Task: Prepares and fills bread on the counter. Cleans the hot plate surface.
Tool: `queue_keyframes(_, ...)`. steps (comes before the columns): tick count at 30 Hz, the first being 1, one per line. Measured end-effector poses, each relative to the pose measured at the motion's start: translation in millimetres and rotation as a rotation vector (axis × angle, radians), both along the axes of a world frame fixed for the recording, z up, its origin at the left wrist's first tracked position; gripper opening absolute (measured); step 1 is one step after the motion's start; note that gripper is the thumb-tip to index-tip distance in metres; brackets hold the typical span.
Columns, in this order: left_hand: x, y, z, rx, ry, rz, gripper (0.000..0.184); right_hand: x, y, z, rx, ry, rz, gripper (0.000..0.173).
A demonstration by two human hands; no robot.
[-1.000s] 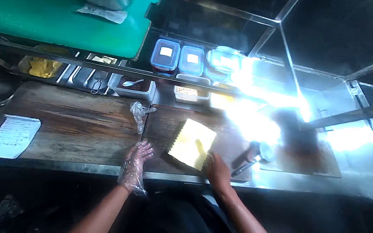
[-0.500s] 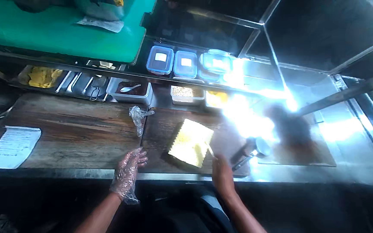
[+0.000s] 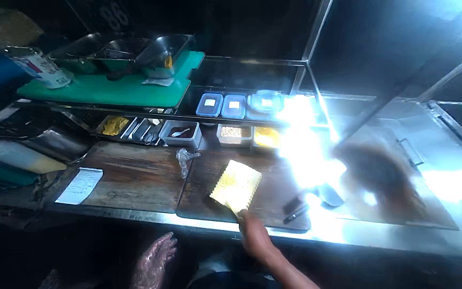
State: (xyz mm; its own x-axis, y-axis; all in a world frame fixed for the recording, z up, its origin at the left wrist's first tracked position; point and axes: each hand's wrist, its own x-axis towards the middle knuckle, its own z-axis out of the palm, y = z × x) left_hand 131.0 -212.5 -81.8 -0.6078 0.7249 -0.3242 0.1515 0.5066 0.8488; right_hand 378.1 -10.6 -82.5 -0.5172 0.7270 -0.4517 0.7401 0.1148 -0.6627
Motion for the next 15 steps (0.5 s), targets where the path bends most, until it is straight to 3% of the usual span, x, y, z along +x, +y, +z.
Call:
queue_keyframes(2,13.1,-13.0,-4.6,0.002,0.013,0.037,0.038,5.0,31.1,-0.6,-0.056,0.129,-0.15,0.035)
queue_keyframes(4,24.3,-27.0,-12.6,-0.024,-0.008,0.096,0.036,8.2,67.9,-21.7,0.101,0.077,-0.227,0.035)
queue_keyframes(7,25.4,-39.7,-9.8,-0.069,-0.037,0.076,0.038,14.0,56.3,-14.7,0.169,-0.159,-0.004,0.051)
queue_keyframes(10,9.8,-27.2,-22.7,-0.054,-0.07,0.082,0.041,15.8,63.4,-6.5,0.03,0.067,0.0,0.038)
queue_keyframes(13,-5.4,-8.1,-34.9,-0.09,-0.115,0.106,0.038,9.0,87.8,-33.7,-0.3,0.429,-0.417,0.034)
queue_keyframes(15,-25.9,21.9,-31.0,-0.037,-0.083,0.017,0.037,17.4,85.3,-38.1,-0.412,0.435,-0.687,0.033)
